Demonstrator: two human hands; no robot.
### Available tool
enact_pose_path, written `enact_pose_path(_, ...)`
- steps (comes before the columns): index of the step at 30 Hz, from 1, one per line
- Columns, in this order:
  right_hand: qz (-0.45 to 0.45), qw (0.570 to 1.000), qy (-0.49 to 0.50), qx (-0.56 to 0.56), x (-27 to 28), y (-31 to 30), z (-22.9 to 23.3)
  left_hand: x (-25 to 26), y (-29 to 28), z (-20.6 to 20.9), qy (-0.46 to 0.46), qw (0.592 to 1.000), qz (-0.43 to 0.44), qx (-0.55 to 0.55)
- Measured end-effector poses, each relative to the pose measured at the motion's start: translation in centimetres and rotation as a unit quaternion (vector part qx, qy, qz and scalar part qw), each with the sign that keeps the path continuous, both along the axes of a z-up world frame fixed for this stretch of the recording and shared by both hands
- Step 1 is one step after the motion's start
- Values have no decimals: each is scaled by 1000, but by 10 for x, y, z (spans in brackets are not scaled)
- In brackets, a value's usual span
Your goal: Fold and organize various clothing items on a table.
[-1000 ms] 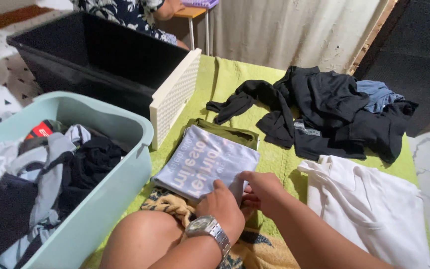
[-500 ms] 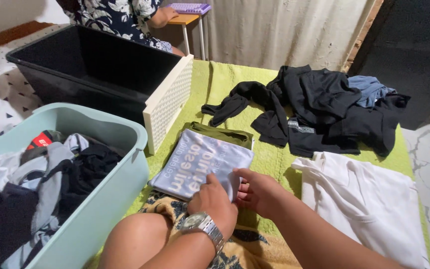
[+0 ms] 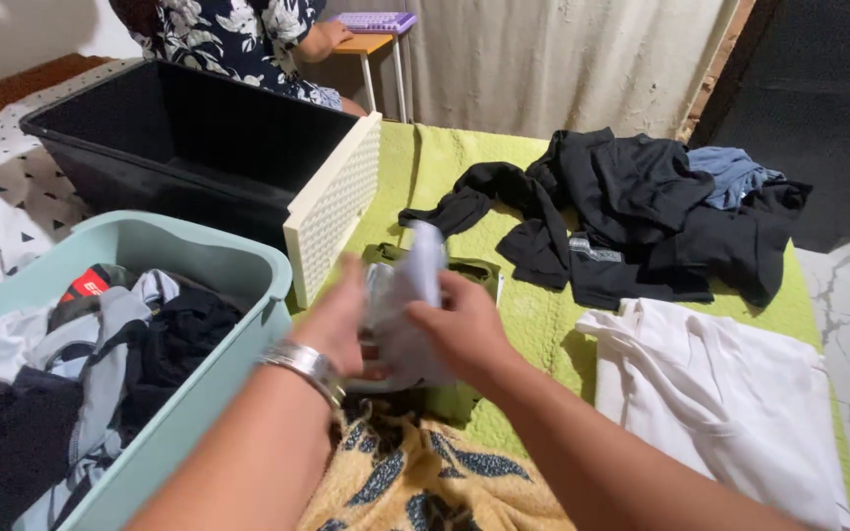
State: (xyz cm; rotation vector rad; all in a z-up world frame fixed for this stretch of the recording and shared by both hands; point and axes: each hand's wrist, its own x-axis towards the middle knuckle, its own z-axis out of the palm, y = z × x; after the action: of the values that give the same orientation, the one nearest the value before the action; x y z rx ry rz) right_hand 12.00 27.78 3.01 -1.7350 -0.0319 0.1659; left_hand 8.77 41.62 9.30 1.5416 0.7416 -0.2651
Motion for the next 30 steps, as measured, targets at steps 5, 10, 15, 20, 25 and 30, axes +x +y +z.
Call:
enact_pose_path(5, 185, 956, -162, -160, -54, 13, 86, 18, 49, -35, -151, 896, 49, -415)
enact_pose_path(10, 144, 896, -321, -272, -48, 12, 93, 13, 40, -42, -312, 807, -1, -501)
enact_pose_path(15, 107, 862, -400, -293, -29, 5, 71, 42, 24, -78, -359, 750, -19, -555)
enact_pose_path(20, 206, 859, -189, -429, -26, 1, 16, 22, 15, -93, -192, 828, 229, -474)
enact_pose_path(25, 108, 912, -148, -367, -30, -14, -8, 45, 42, -131, -143, 868, 175, -442)
enact_pose_path(30, -57, 954, 52, -288, -25, -23, -8, 96, 59, -158, -105, 915, 81, -382)
